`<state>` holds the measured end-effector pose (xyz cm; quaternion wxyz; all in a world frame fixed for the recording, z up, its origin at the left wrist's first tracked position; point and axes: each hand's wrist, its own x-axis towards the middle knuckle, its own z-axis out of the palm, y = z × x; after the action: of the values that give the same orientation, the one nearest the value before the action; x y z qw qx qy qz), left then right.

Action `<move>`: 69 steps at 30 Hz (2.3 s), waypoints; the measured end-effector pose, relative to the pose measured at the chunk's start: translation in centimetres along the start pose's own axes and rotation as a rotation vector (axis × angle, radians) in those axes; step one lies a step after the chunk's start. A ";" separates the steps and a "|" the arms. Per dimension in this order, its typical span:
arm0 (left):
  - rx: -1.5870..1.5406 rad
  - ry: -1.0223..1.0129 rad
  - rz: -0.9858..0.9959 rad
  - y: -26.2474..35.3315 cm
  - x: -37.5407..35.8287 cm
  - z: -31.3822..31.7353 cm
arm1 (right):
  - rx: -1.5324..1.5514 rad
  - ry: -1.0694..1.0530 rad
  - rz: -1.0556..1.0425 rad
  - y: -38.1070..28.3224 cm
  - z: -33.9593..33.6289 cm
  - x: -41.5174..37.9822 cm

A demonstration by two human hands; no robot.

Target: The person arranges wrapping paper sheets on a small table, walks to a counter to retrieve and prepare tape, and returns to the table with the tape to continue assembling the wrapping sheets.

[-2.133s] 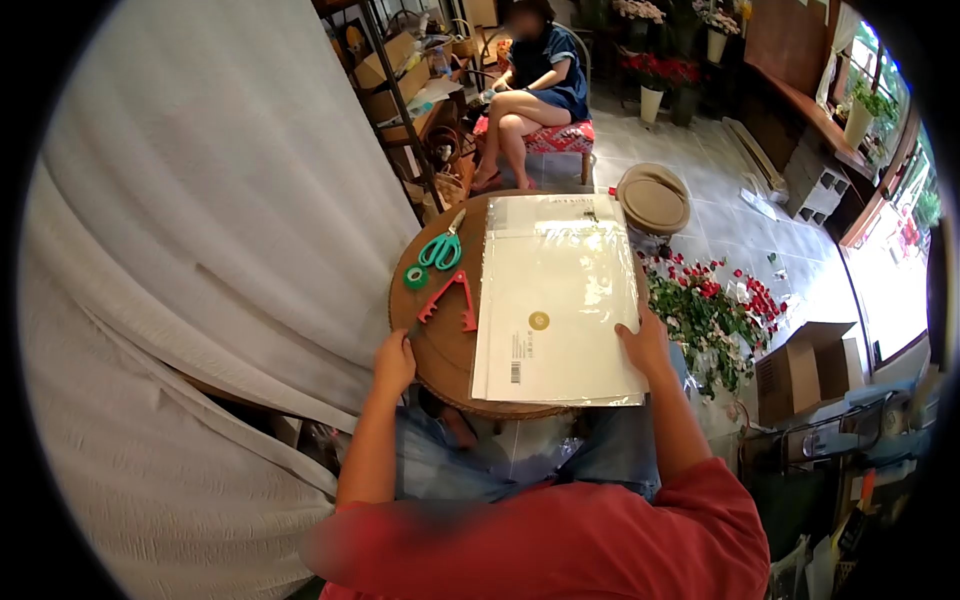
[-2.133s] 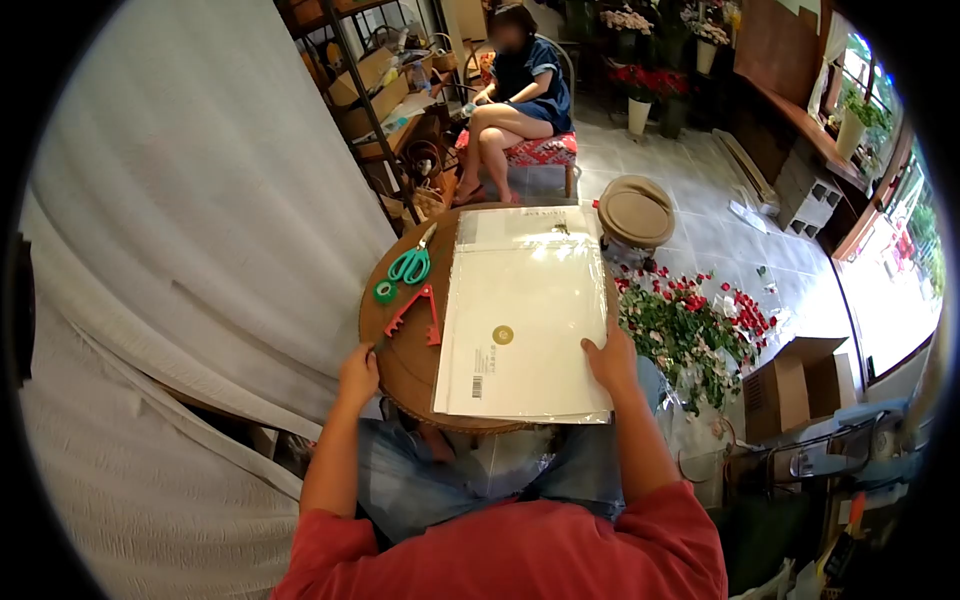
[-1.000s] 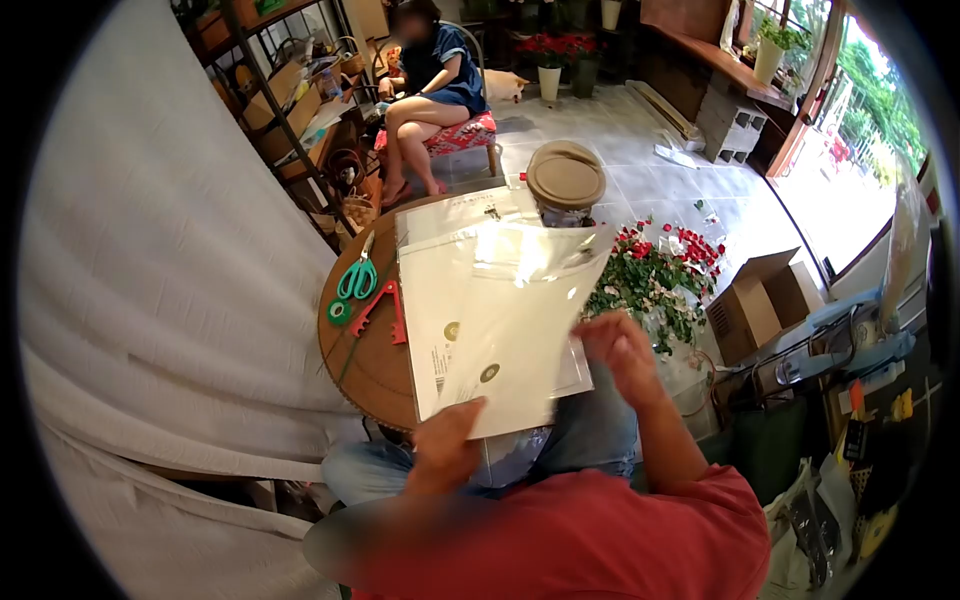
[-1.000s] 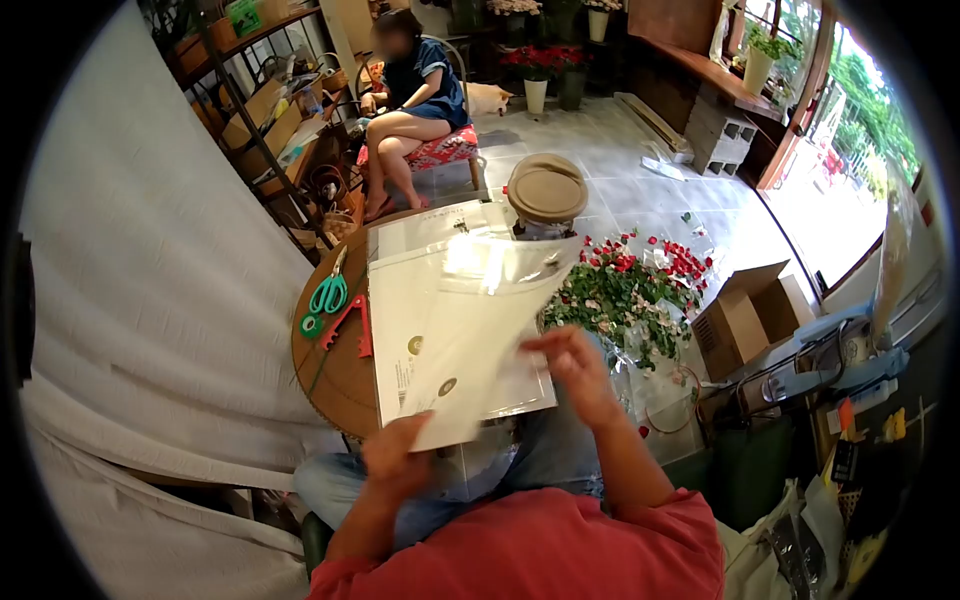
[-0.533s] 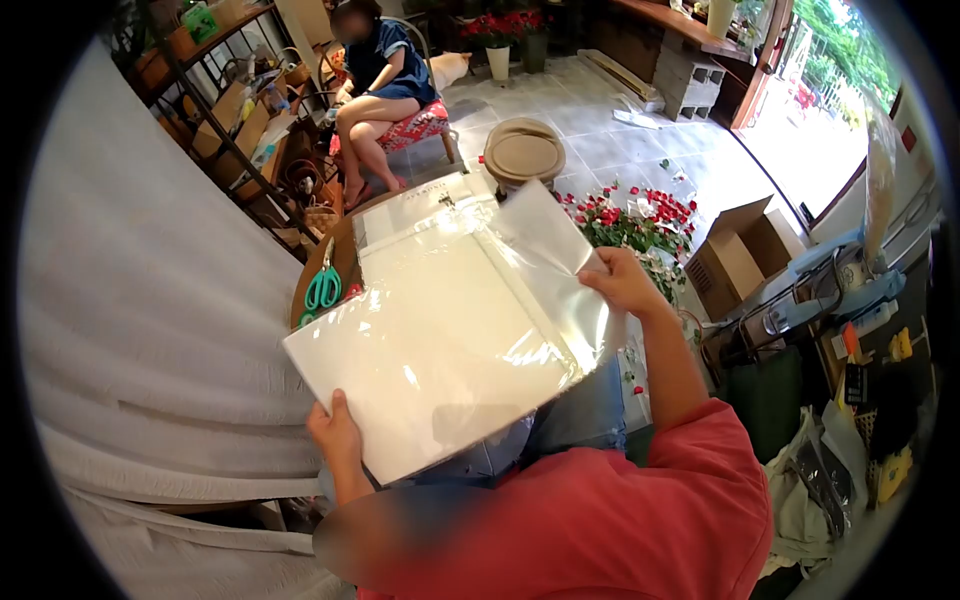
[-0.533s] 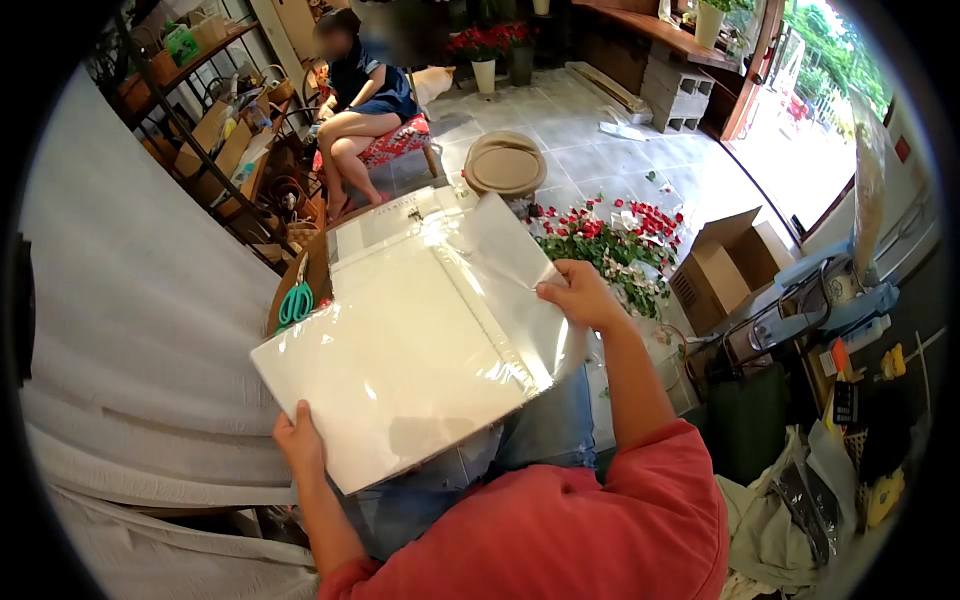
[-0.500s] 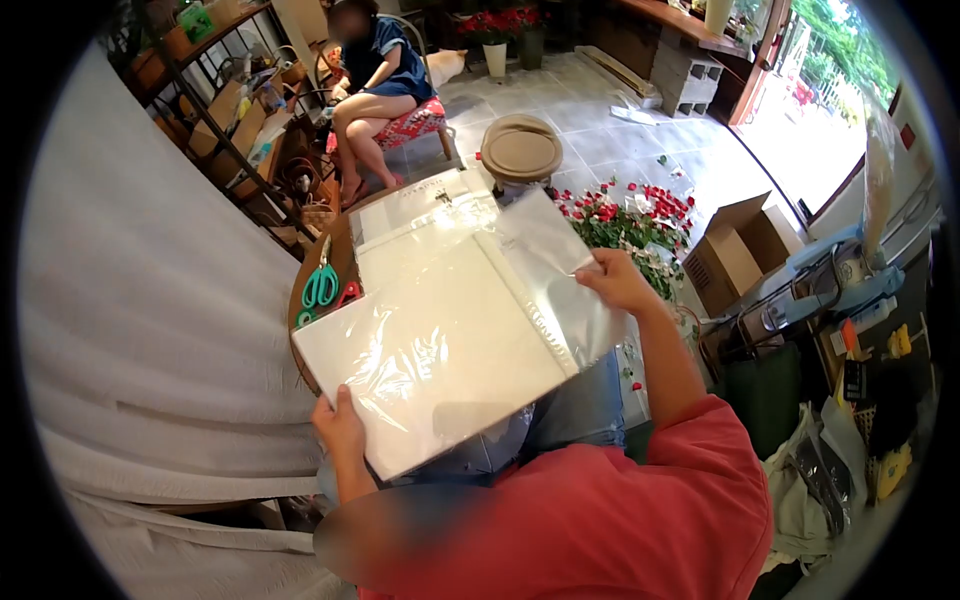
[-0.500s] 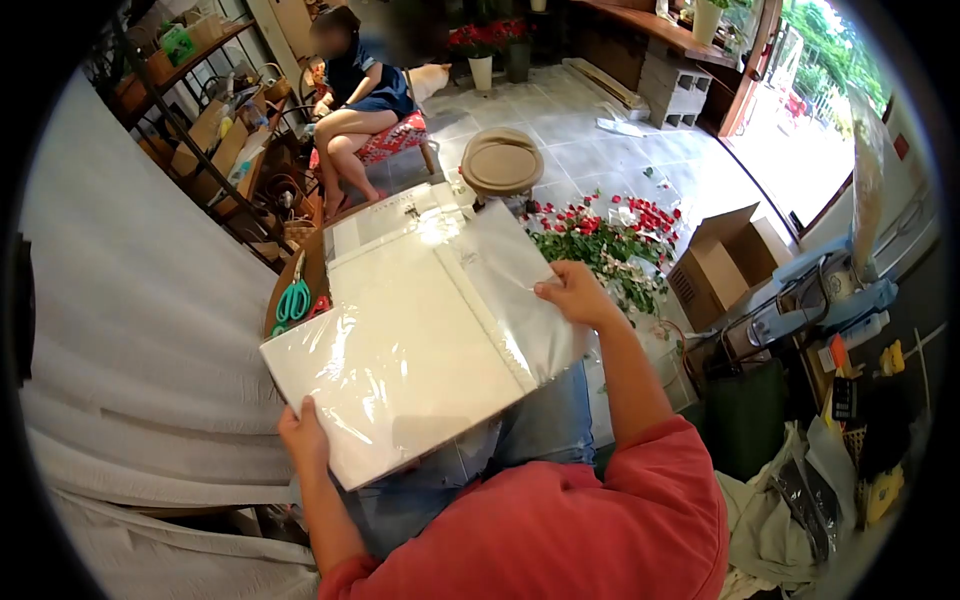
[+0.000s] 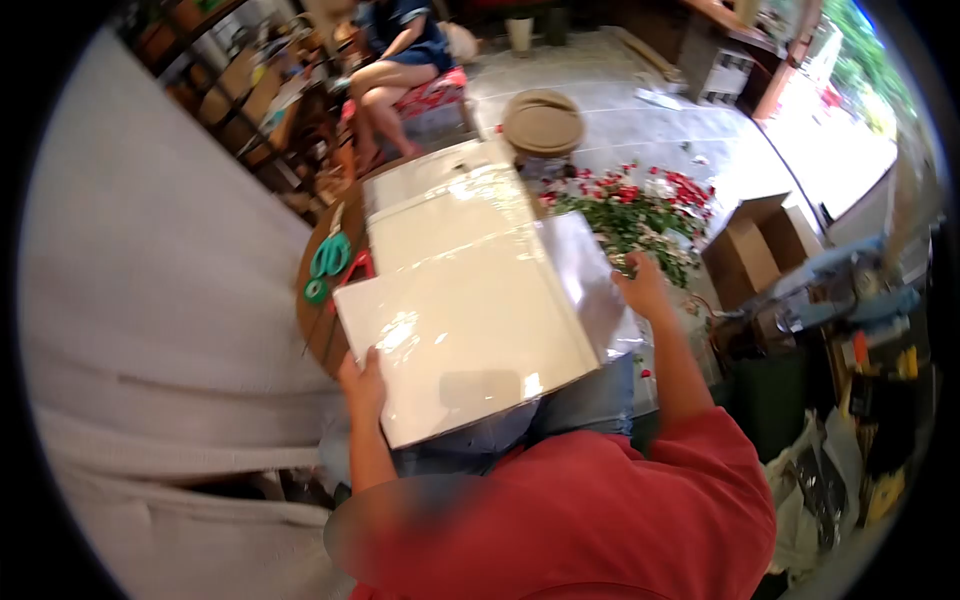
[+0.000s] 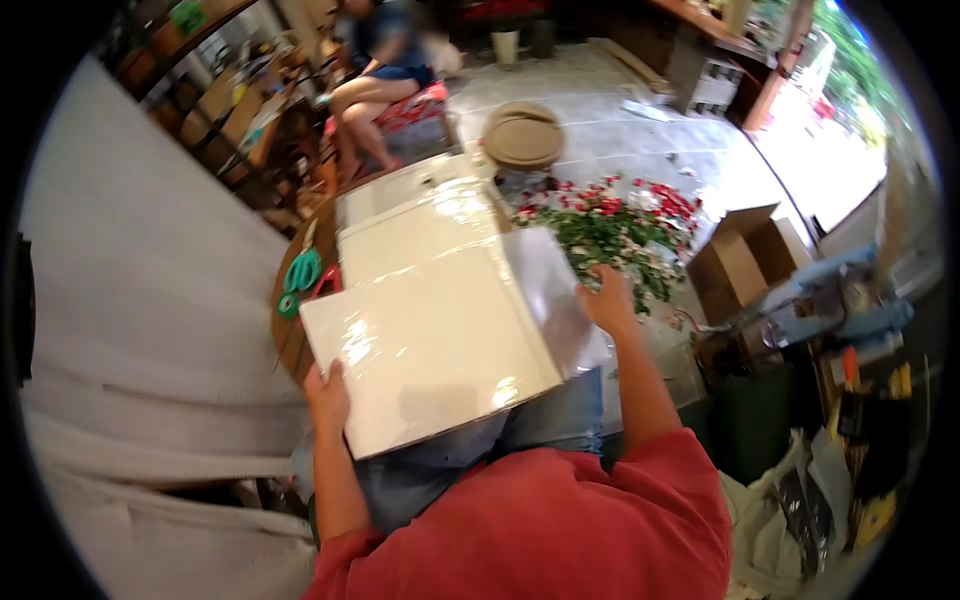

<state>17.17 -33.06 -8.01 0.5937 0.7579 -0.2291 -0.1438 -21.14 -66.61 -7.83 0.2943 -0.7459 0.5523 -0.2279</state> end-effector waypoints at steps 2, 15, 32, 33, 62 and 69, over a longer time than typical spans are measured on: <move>0.120 -0.013 0.034 -0.7 0.0 -0.3 | -0.160 0.092 -0.309 -3.2 2.0 -0.7; 0.626 -0.164 0.133 6.6 -2.0 4.2 | -0.358 -0.414 -0.872 -19.8 16.5 -4.0; 0.731 -0.430 0.632 4.9 9.7 6.6 | -0.305 -0.413 -0.896 -18.9 17.0 -3.7; 0.703 -0.431 0.659 5.5 9.5 6.6 | -0.267 -0.408 -0.892 -18.8 17.1 -3.8; 0.662 -0.858 0.936 7.0 7.5 3.0 | -0.340 -0.523 -1.286 -17.0 16.3 1.1; 0.592 -0.750 0.917 6.0 4.9 2.9 | -0.492 -0.304 -1.051 -18.5 15.0 1.1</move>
<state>18.90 -39.19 -2.74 0.2414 0.6131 -0.7497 -0.0616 1.94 -60.83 -5.86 0.0365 -0.9896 0.0977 -0.0989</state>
